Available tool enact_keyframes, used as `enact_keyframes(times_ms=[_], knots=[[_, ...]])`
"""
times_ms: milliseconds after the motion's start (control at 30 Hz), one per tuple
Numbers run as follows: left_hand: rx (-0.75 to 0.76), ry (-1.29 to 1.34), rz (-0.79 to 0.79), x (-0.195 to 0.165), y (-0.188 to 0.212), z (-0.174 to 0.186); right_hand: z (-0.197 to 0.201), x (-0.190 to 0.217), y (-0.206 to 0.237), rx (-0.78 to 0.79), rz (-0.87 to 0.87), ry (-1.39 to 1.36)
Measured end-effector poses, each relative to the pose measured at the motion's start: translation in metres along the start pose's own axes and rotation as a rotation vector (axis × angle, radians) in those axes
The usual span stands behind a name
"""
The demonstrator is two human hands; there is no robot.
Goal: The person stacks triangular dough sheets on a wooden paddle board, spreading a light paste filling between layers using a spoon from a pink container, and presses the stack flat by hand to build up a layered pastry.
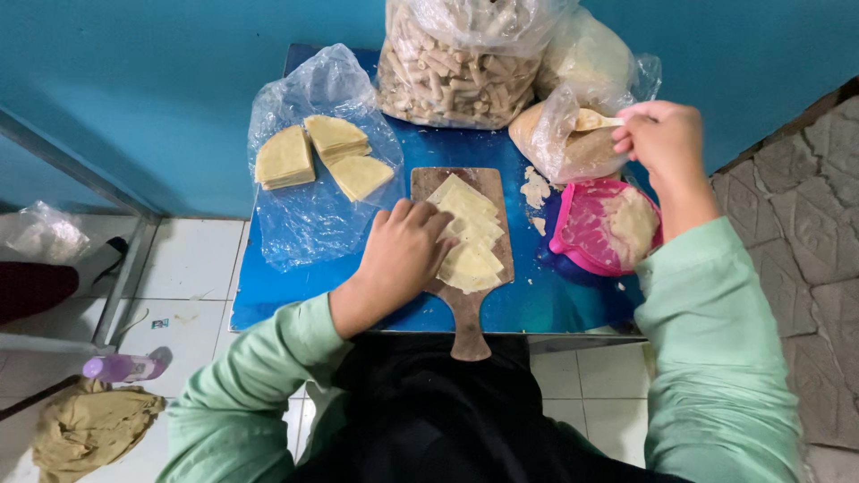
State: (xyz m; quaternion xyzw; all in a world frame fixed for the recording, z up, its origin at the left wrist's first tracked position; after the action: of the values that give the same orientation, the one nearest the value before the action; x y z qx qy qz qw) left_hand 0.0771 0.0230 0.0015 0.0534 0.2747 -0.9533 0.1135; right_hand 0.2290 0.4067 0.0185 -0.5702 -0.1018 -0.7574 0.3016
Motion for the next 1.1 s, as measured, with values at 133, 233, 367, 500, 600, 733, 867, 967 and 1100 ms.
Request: enact_keyframes(times_ms=[133,233,367,500,600,733,867,967,1100], knots=[[0.000,0.037,0.083,0.001,0.019,0.000,0.013,0.006,0.013,-0.028,-0.012,-0.066],[0.011,0.081,0.119,0.001,0.027,-0.006,0.023,0.013,0.029,-0.035,-0.061,-0.116],[0.051,0.116,0.149,0.000,0.033,-0.011,0.029,0.023,0.065,-0.010,-0.096,-0.213],[0.033,0.139,0.166,-0.002,0.038,-0.010,0.008,0.028,0.117,0.056,-0.123,-0.307],[0.037,0.152,0.195,-0.004,0.037,-0.010,-0.022,0.031,0.158,0.135,-0.089,-0.283],[0.057,0.145,0.219,-0.006,0.037,-0.011,-0.056,0.038,0.190,0.221,-0.044,-0.156],[0.053,0.164,0.225,-0.008,0.039,-0.011,-0.076,0.048,0.212,0.253,0.214,0.109],[0.029,0.179,0.226,-0.010,0.041,-0.010,-0.084,0.057,0.232,0.197,0.658,0.365],[0.017,0.162,0.222,-0.010,0.042,-0.011,-0.085,0.069,0.247,0.216,1.190,0.634]])
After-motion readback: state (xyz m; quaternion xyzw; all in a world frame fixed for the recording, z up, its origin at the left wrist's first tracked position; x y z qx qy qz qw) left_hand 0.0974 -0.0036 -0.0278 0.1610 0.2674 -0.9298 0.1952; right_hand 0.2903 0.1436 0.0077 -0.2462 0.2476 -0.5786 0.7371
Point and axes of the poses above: each hand's wrist, its own y-axis away from the middle knuckle, its own z-axis out of the back of the hand, x = y × z, the point moved 1 cm from there along -y, towards the middle knuckle, and after that the axes turned 3 degrees about -y, right-handed, at the moved point
